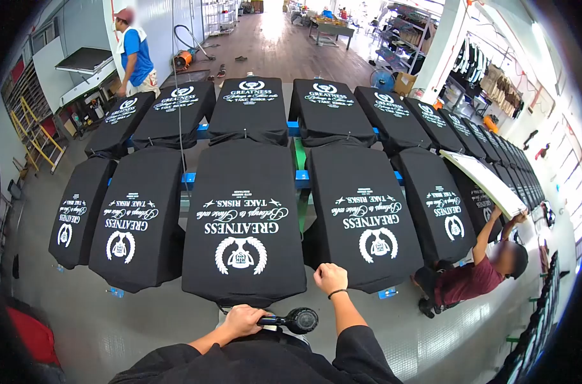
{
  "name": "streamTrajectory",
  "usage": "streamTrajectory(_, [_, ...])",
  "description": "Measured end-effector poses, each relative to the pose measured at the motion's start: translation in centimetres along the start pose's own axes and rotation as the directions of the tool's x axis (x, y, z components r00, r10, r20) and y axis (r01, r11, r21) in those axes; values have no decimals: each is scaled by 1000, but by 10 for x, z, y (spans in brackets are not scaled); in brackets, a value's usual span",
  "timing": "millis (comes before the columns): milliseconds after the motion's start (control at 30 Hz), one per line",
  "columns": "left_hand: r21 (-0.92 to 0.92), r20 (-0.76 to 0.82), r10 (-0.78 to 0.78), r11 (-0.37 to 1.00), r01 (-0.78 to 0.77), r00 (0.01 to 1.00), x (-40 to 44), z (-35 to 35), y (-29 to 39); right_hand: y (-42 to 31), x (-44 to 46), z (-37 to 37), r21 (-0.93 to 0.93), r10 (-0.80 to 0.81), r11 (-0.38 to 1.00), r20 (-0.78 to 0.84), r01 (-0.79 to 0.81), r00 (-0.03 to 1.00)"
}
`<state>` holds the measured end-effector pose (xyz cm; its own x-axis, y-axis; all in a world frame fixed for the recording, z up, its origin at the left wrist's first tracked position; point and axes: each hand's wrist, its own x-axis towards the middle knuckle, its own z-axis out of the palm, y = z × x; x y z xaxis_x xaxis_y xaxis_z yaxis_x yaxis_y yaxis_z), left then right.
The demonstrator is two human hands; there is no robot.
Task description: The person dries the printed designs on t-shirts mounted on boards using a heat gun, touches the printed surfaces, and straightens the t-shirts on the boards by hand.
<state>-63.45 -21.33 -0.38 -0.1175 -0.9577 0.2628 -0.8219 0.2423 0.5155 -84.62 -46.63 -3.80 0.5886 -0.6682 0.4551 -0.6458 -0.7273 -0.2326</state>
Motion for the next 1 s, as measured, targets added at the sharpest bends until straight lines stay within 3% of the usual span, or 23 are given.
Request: streamTrajectory(1000, [10, -37, 39, 999, -39, 999, 1, 2, -1, 2, -2, 2, -1, 26, 1000, 31, -26, 999])
